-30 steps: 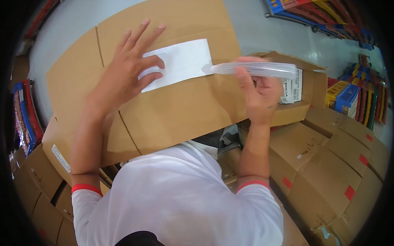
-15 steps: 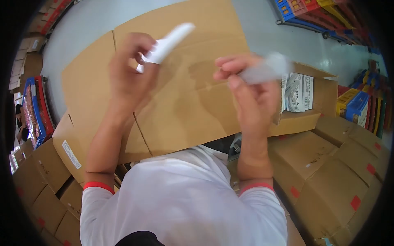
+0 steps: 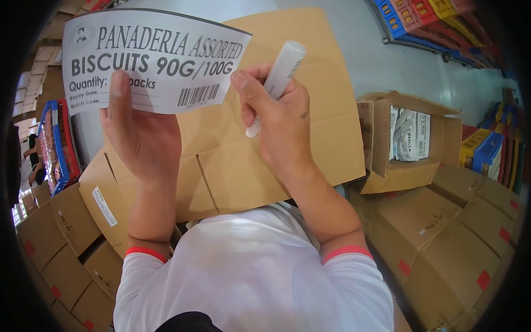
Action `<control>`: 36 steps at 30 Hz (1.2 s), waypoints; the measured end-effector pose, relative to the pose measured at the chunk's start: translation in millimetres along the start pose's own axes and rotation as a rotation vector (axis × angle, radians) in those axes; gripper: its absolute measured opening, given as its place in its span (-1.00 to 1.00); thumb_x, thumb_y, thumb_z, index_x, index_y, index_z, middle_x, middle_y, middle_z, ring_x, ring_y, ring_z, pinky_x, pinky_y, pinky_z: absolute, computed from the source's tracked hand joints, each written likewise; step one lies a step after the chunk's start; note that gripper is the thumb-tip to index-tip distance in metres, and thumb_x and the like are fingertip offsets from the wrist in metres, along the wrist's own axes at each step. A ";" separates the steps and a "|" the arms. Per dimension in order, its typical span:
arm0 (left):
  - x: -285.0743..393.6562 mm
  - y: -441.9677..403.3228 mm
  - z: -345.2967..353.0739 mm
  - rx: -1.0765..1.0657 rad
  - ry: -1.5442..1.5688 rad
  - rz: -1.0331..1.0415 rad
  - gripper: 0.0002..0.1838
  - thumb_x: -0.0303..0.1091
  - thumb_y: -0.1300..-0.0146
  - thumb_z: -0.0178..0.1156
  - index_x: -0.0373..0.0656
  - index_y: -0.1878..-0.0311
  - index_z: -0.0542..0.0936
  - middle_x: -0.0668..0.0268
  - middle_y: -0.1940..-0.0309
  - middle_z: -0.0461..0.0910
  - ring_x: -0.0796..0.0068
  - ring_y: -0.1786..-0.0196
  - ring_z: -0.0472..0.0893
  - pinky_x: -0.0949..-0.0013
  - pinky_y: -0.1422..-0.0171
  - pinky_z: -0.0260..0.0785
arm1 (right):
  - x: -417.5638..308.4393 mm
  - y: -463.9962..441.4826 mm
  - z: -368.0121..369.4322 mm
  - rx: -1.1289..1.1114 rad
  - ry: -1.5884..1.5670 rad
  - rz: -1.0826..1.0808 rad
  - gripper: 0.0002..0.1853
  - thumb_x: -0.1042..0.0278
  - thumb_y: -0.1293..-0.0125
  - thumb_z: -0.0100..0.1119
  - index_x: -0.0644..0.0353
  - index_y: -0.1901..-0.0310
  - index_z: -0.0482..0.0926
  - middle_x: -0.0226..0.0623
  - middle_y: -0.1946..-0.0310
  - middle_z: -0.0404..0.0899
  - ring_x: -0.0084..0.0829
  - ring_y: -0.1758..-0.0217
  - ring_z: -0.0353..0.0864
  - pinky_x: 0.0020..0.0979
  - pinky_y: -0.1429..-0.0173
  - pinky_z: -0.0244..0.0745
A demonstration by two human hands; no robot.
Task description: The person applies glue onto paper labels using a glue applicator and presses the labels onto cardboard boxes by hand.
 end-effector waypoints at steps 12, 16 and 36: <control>-31.3 16.0 -46.2 0.150 -0.239 -0.298 -0.63 -0.25 -0.55 0.21 -0.31 -0.24 0.57 0.23 -0.08 0.71 0.44 -0.12 0.71 0.31 -0.24 0.58 | -39.2 -0.3 -53.9 0.014 0.437 -0.118 -0.78 0.30 -0.38 0.49 0.26 0.12 0.71 -0.48 0.42 0.61 -0.69 0.52 0.44 -0.58 0.43 0.29; -15.6 6.0 -40.0 0.172 -0.046 -0.184 -0.68 -0.37 -0.50 0.29 -0.30 -0.21 0.58 0.27 -0.03 0.68 0.51 -0.07 0.70 0.38 -0.18 0.58 | -12.7 5.2 -44.0 0.048 0.305 -0.076 -0.69 0.23 -0.38 0.53 0.28 0.03 0.72 -0.47 0.40 0.62 -0.70 0.53 0.43 -0.59 0.45 0.29; -40.5 7.1 -69.1 -0.131 -0.400 -0.558 -0.78 -0.34 -0.41 0.35 -0.22 -0.02 0.63 0.20 -0.25 0.67 0.30 -0.39 0.58 0.23 -0.39 0.45 | -75.0 -4.9 -60.1 0.110 0.885 -0.220 -0.83 0.33 -0.36 0.51 0.26 0.20 0.76 -0.56 0.46 0.62 -0.76 0.44 0.43 -0.58 0.37 0.26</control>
Point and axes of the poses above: each hand's wrist, its own y-axis away from the middle knuckle, its own z-axis out of the palm, x = y × z, the point moved 6 cm from there along -y, towards the middle knuckle
